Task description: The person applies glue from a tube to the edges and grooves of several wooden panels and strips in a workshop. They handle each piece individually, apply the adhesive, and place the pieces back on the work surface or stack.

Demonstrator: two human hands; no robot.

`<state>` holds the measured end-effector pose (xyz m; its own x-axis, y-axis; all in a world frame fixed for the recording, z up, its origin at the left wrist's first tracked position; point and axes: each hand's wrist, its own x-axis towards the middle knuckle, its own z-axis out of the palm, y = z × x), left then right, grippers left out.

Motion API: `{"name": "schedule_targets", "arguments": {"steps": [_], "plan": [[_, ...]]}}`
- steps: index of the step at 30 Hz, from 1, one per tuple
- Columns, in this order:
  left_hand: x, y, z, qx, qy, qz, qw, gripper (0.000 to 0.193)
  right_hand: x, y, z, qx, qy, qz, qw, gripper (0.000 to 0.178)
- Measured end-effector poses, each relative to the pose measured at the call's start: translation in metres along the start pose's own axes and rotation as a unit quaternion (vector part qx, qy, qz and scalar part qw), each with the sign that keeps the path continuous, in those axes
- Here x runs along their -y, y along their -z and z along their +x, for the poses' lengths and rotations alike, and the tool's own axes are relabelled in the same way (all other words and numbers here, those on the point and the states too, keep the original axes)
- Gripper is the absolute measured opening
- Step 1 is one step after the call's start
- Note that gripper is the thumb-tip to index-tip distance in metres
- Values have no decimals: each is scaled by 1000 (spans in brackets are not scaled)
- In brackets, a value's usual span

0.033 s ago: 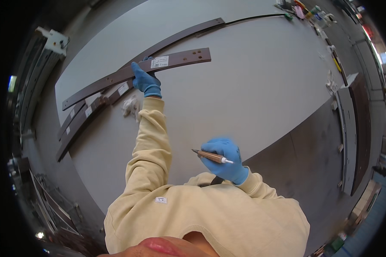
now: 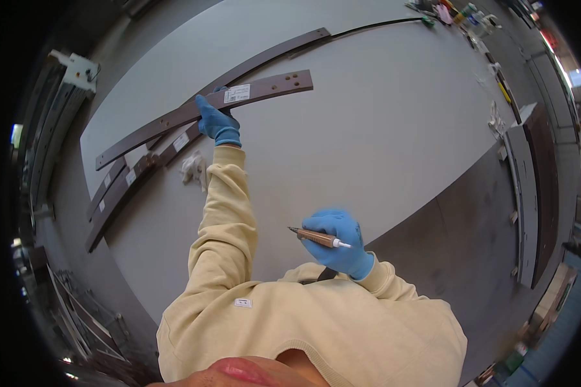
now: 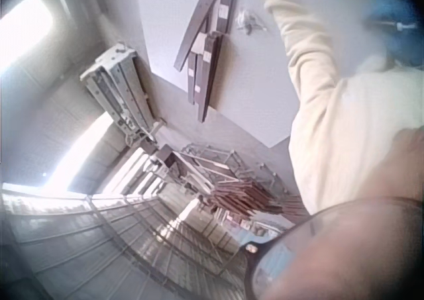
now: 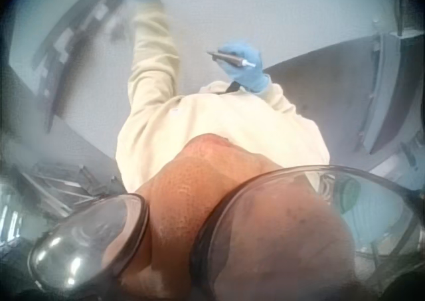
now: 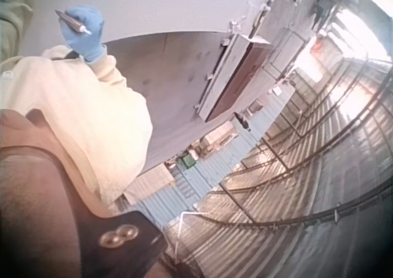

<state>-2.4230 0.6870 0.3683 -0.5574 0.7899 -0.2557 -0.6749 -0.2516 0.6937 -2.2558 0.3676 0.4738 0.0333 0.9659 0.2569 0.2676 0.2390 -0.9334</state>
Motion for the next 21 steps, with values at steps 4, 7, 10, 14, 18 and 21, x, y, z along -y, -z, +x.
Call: {"name": "schedule_targets", "arguments": {"steps": [4, 7, 10, 14, 18, 21], "plan": [[71, -37, 18, -82, 12, 40, 996, 60, -21, 27, 6, -35, -72, 14, 997, 15], [118, -48, 49, -177, -27, 227, 957, 63, -40, 49, 6, -27, -142, 12, 989, 10], [150, -52, 64, -177, 0, 229, 957, 74, -64, 49, -5, -85, -182, 43, 979, 10], [173, -54, 78, -198, 25, 249, 948, 80, -76, 66, 1, -28, -239, 5, 971, 9], [190, -61, 90, -222, 46, 351, 908, 85, -86, 69, 2, -41, -248, 3, 968, 9], [194, -47, 122, -250, 29, 386, 887, 94, -91, 63, 7, -77, -243, 28, 967, 10]]}}
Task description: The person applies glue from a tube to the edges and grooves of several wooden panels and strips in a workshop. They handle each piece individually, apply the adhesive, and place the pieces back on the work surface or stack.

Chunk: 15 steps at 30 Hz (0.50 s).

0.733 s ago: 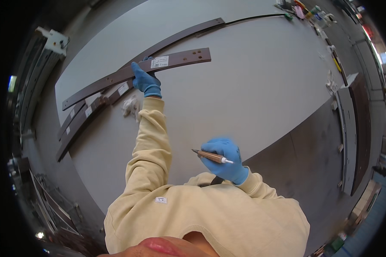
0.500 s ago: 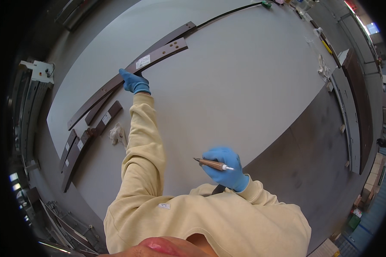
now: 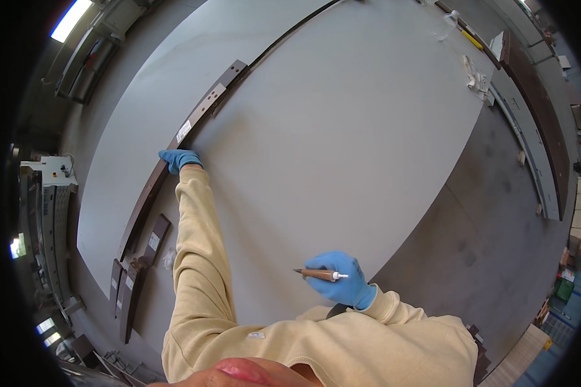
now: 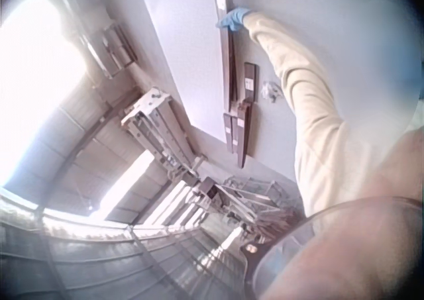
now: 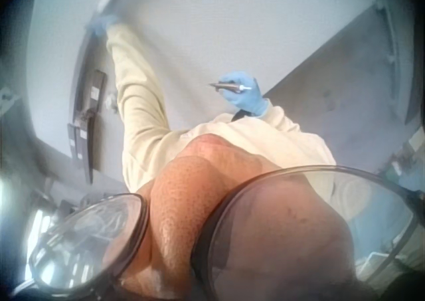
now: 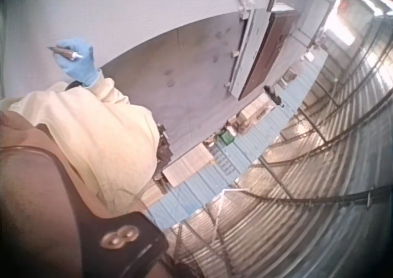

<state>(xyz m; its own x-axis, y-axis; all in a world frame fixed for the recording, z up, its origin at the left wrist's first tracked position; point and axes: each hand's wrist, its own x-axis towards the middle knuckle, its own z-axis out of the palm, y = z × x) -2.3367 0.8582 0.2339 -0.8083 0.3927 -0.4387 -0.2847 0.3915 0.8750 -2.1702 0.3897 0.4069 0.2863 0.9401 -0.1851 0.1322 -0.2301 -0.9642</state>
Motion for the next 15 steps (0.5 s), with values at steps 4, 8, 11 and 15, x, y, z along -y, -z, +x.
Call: {"name": "schedule_targets", "arguments": {"steps": [4, 8, 11, 15], "plan": [[9, -14, 6, 24, 20, 75, 997, 86, -8, 6, 2, 20, -24, -3, 1000, 10], [20, -18, 41, 78, 10, 119, 990, 82, -6, 3, 2, 12, -33, 13, 999, 11], [12, -24, 61, 115, 25, -30, 993, 70, -6, -2, 3, 19, -8, 15, 1000, 11], [21, -18, 38, 212, 63, -174, 959, 57, -7, -1, -3, 4, -28, 31, 999, 11]]}}
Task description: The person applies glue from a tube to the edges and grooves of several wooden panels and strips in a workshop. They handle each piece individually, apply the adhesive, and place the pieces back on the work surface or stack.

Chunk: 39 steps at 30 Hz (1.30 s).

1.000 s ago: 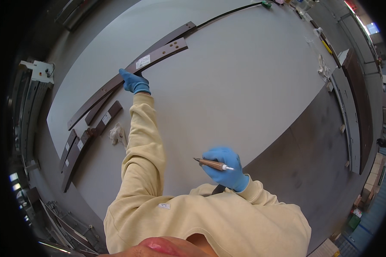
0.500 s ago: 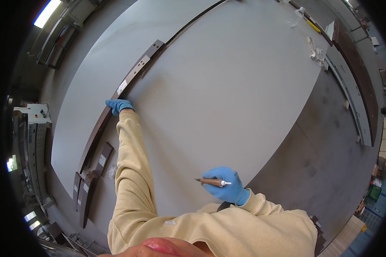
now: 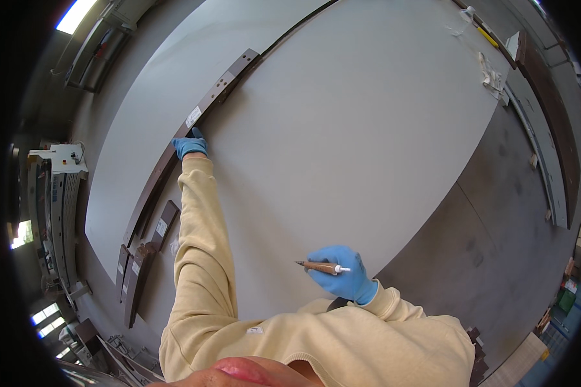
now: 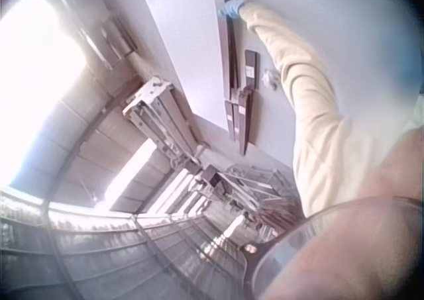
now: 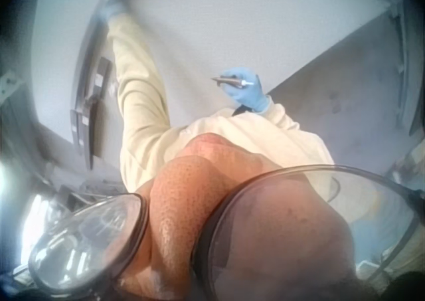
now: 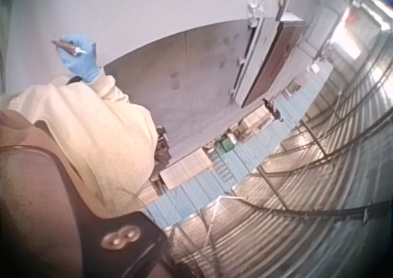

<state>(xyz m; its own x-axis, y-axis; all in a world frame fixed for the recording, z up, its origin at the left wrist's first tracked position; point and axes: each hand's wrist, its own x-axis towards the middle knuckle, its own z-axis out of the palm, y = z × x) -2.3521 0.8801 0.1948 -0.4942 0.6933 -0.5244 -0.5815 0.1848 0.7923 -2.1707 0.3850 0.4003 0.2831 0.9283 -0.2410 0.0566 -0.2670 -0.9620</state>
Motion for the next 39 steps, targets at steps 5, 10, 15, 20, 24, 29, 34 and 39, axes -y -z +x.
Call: {"name": "schedule_targets", "arguments": {"steps": [5, 10, 15, 20, 24, 29, 34, 39], "plan": [[5, 6, -19, 42, 96, -80, 991, 46, 3, 8, -13, -8, 3, -16, 1000, 11], [-39, 13, 11, 154, 127, -109, 974, 42, 4, 0, -29, -7, 46, 45, 998, 10], [-20, 39, -55, 160, 212, 2, 964, 51, 12, 7, -61, -14, 42, -1, 999, 11], [-28, 101, -116, 202, 129, 112, 965, 61, 5, -15, -99, -38, -23, 160, 986, 18], [-14, 144, -205, 332, 143, 172, 916, 53, 10, -14, -137, -73, -33, 211, 974, 21], [42, 220, -301, 456, 176, 224, 843, 49, 1, -19, -211, -152, -63, 262, 951, 27], [70, 318, -426, 578, 265, 321, 702, 53, -16, -17, -306, -325, 31, 358, 875, 22], [46, 430, -540, 719, 435, 325, 433, 32, -24, -27, -418, -499, 100, 315, 801, 20]]}}
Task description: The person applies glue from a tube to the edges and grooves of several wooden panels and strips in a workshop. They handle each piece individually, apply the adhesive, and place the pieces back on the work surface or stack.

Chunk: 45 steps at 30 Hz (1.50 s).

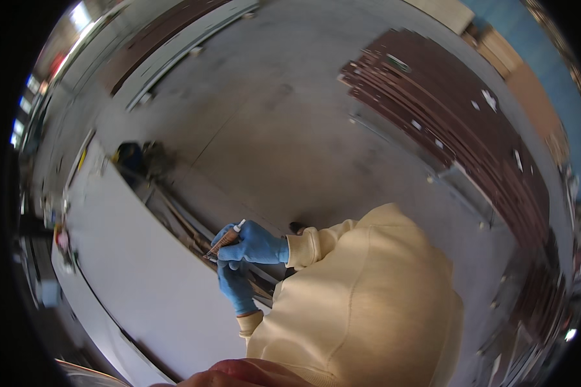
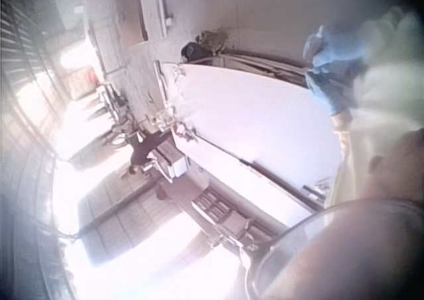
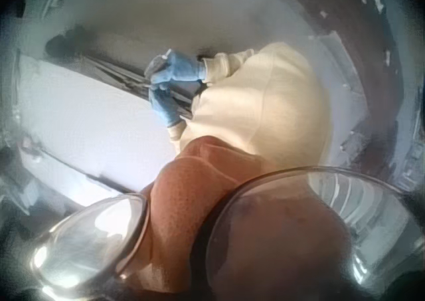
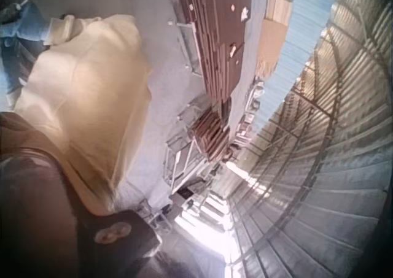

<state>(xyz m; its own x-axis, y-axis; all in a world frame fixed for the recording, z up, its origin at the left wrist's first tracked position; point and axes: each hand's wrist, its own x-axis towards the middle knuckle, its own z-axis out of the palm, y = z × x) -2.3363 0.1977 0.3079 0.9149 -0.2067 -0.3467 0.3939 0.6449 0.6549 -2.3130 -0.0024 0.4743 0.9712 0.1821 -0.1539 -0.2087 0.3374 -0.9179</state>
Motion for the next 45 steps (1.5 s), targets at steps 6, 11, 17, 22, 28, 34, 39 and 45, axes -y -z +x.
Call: {"name": "schedule_targets", "arguments": {"steps": [6, 11, 17, 22, 28, 34, 39, 45], "plan": [[71, -147, -8, 89, 61, 150, 983, 59, 49, 104, -65, -129, 117, -38, 984, 19], [137, -266, 29, 219, 160, 229, 935, 63, 86, 223, -110, -188, 118, 132, 966, 19], [216, -408, 50, 420, 159, 317, 836, 61, 143, 347, -158, -333, 198, 124, 914, 23], [258, -491, 61, 452, 191, 393, 777, 54, 163, 401, -195, -425, 207, 162, 866, 26], [304, -523, 88, 488, 202, 421, 737, 39, 177, 433, -218, -495, 244, 159, 819, 30], [359, -566, 125, 485, 289, 420, 710, 38, 190, 460, -249, -596, 275, 159, 737, 29], [397, -617, 203, 430, 196, 401, 785, 40, 183, 489, -279, -650, 330, 151, 667, 29], [464, -680, 358, 403, -102, 494, 763, 48, 179, 541, -379, -739, 351, 80, 569, 26]]}}
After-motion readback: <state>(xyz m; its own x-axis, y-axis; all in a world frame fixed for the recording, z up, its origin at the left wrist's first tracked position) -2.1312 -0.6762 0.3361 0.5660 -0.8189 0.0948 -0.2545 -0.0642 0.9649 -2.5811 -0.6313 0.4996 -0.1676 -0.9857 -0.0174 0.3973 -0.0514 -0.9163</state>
